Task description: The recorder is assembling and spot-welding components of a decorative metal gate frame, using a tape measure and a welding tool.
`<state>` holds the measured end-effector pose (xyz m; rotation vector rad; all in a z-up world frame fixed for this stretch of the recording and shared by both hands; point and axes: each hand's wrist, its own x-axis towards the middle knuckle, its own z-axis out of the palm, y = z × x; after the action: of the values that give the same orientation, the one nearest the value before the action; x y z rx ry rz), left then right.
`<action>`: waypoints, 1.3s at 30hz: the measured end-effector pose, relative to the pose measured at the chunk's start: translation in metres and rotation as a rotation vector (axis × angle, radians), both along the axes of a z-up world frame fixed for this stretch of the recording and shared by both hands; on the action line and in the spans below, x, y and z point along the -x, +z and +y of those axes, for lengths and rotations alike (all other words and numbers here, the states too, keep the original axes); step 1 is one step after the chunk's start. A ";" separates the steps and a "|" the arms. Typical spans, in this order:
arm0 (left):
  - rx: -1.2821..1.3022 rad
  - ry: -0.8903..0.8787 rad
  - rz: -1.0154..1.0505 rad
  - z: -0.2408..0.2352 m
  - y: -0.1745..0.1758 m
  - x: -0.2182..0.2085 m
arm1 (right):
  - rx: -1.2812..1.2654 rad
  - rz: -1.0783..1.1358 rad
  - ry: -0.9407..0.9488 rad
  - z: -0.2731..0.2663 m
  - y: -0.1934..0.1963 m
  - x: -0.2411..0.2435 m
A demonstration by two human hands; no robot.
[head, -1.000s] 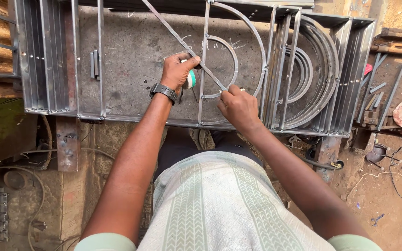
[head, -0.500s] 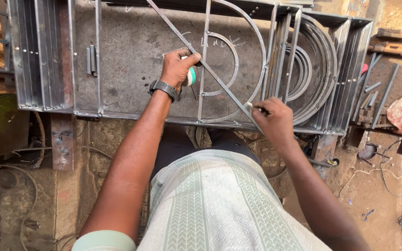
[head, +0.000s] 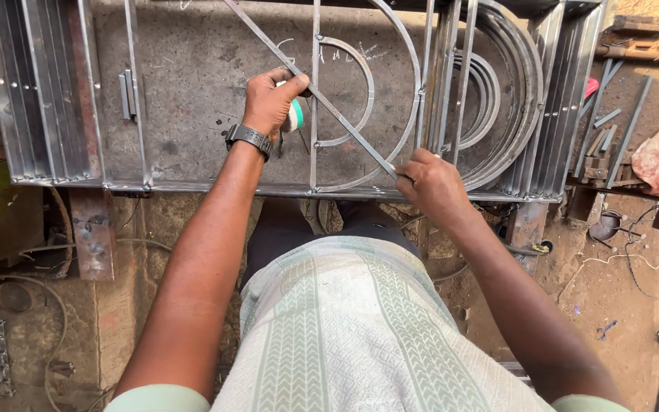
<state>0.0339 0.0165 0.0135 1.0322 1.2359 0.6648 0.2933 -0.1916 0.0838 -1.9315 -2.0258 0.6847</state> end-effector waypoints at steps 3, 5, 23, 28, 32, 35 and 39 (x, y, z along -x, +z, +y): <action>0.027 0.007 0.026 0.000 -0.002 0.001 | 0.037 -0.080 0.010 -0.012 -0.005 -0.004; 0.012 0.007 0.039 0.001 -0.005 0.003 | 0.041 -0.070 -0.020 -0.015 -0.007 0.002; -0.031 0.000 -0.014 0.003 -0.013 0.003 | 0.030 0.000 -0.090 -0.038 0.020 0.019; 0.086 0.010 -0.063 0.006 -0.008 0.004 | -0.027 0.334 -0.468 -0.038 0.010 0.008; 0.054 -0.010 -0.085 0.022 0.002 0.011 | -0.202 0.070 -0.180 -0.042 0.002 0.010; 0.087 0.108 -0.082 0.041 0.005 0.016 | -0.019 -0.113 -0.166 -0.044 0.021 0.020; 0.071 0.133 0.000 0.049 -0.002 0.026 | -0.037 -0.149 -0.181 -0.044 -0.004 -0.006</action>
<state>0.0081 0.0653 0.0118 0.8969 1.3270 0.7175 0.2988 -0.2355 0.0803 -2.1680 -1.8991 0.4696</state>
